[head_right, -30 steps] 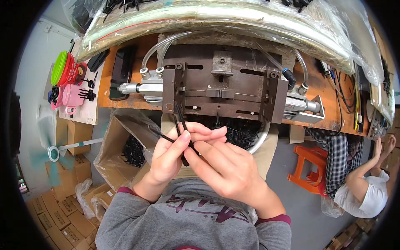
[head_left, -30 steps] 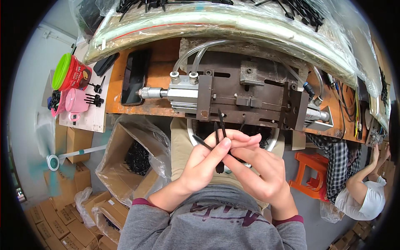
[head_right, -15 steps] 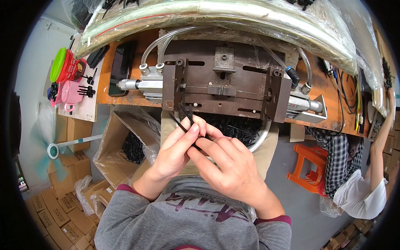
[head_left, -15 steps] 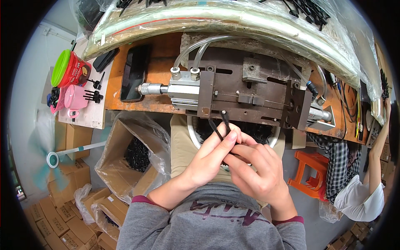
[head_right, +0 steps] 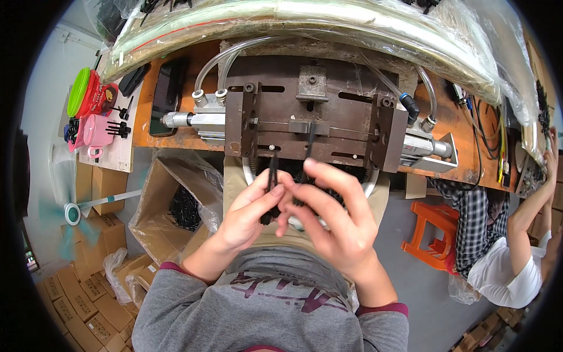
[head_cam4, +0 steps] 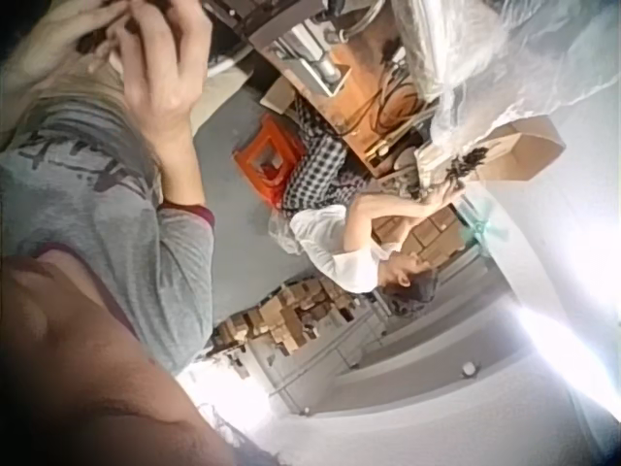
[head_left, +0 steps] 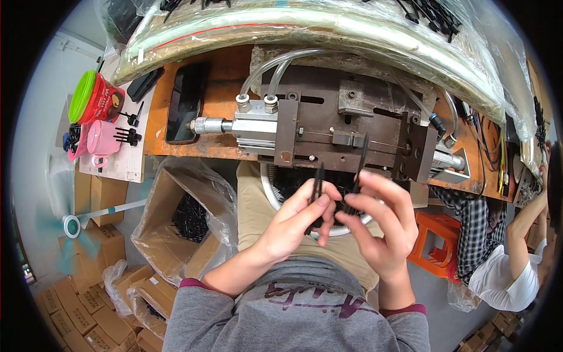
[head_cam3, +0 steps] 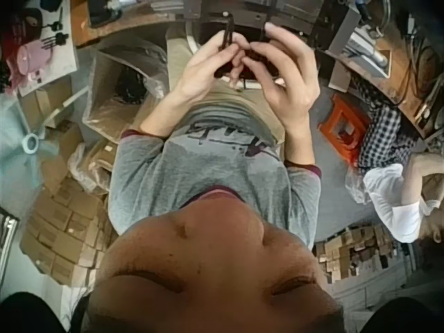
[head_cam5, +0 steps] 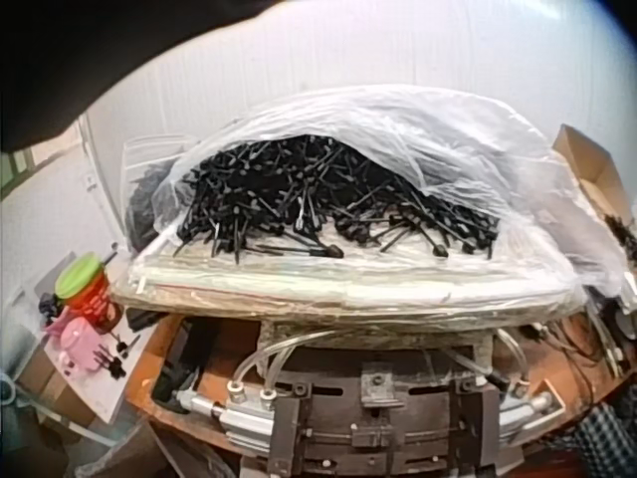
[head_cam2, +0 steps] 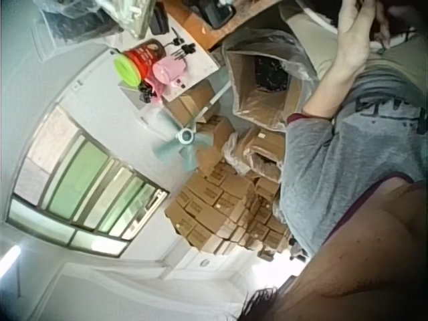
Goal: Assembling small black plastic components using a workbench machine.
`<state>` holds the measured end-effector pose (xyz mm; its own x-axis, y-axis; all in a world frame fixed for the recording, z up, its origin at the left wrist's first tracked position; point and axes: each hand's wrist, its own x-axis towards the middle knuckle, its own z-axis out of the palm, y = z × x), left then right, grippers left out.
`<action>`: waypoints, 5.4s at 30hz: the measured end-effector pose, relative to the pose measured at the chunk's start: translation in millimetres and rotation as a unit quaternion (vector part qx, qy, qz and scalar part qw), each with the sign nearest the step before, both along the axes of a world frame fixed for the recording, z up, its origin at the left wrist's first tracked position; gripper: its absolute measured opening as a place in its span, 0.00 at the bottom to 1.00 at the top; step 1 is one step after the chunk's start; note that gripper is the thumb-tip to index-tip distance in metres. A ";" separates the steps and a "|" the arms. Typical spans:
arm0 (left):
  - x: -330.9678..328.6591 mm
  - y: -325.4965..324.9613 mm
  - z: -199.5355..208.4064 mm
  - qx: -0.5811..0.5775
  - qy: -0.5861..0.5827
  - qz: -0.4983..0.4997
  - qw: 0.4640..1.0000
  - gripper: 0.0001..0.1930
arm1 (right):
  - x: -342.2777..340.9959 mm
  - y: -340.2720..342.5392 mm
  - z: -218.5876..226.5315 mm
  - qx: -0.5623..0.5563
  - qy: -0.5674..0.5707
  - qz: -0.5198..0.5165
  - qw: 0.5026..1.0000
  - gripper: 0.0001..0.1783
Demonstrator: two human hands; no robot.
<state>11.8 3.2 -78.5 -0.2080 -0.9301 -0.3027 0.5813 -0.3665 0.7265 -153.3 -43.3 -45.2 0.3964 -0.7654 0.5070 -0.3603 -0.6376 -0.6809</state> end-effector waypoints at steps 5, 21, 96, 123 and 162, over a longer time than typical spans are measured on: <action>15.1 8.0 5.5 0.001 0.012 0.034 0.999 0.16 | 3.3 -15.5 -15.1 -0.064 0.147 -0.019 0.987 0.14; 13.0 -1.5 18.6 -0.053 0.036 0.064 0.996 0.37 | 17.2 -18.3 -1.3 -0.106 0.316 -0.069 0.940 0.14; 19.3 11.2 33.7 -0.485 -0.477 0.044 0.732 0.19 | 1.0 -11.4 17.2 0.459 -0.338 0.074 0.818 0.06; 21.3 16.0 34.1 -0.479 -0.426 0.045 0.766 0.17 | 8.4 0.1 5.2 0.393 -0.383 0.100 0.830 0.11; 20.5 13.7 33.3 -0.451 -0.435 0.035 0.778 0.17 | 9.0 6.5 1.4 0.409 -0.411 0.112 0.807 0.08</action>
<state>32.3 16.9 -45.2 -0.2293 -0.8452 0.4827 -0.2786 0.5322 0.7995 -144.3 -36.8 -43.7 0.3583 -0.9331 0.0300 0.4900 0.1606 -0.8568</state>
